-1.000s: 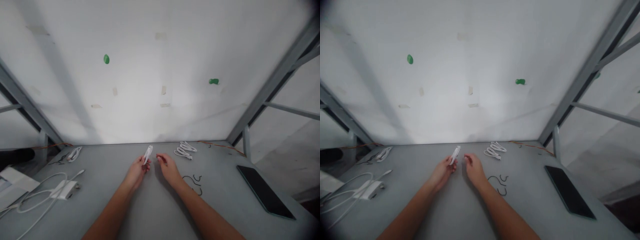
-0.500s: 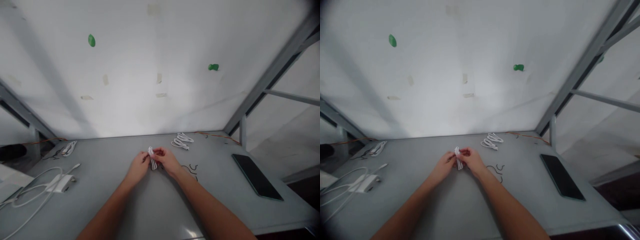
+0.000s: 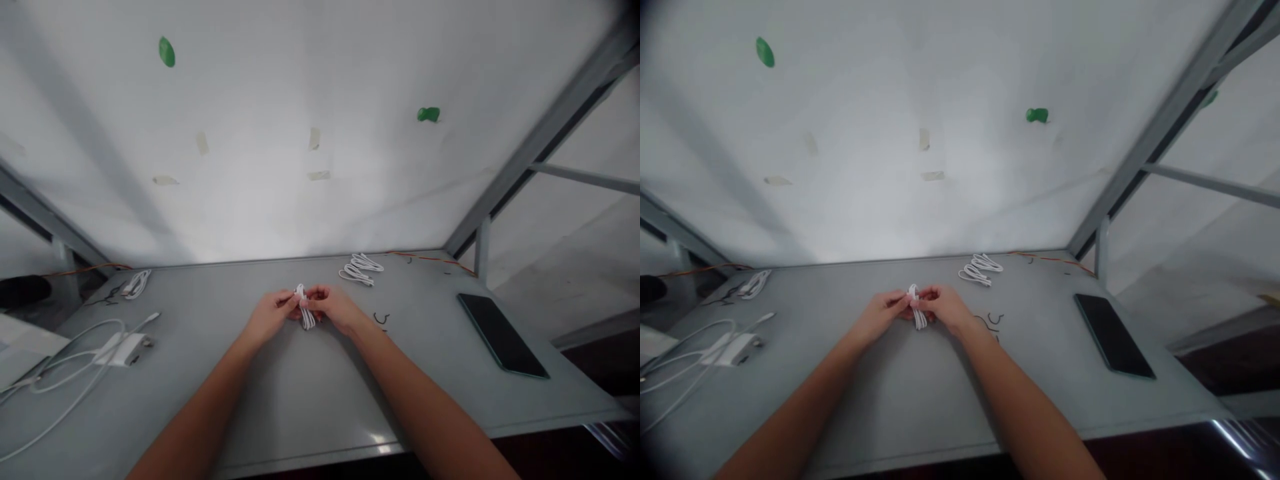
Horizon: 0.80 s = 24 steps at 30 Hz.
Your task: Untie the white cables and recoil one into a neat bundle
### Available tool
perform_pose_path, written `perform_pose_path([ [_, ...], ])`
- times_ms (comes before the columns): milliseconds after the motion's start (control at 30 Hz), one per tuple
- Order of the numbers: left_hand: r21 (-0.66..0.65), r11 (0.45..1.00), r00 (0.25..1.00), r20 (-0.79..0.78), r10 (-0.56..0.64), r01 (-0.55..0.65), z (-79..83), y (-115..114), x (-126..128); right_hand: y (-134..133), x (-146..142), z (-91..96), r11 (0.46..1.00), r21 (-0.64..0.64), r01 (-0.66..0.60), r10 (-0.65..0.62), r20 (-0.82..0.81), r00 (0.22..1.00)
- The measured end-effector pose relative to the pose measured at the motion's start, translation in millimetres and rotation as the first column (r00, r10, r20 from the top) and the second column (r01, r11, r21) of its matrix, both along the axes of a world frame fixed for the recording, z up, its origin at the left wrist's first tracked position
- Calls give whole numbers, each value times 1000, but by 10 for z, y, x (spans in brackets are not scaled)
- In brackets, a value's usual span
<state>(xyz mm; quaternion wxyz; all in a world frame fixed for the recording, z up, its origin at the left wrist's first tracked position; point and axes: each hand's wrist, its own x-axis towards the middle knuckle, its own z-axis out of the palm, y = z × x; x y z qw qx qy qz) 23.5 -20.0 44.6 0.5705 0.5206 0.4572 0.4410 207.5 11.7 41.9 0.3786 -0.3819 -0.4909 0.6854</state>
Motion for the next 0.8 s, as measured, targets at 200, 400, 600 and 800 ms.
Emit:
perform_pose_path([
  [200,-52,996,993,83,80,-76,62,-14,25,17,10,2,999,-42,-8,4,-92,996],
  [400,-65,995,994,64,86,-82,37,3,20,28,1,-11,1000,-9,17,-17,-54,998],
  [600,-104,990,986,122,112,-99,24,9,40,45,-34,-63,1000,-18,16,-17,-91,996],
  [800,-207,714,720,60,691,-669,79,216,-754,325,357,-144,882,26,470,-469,-29,882],
])
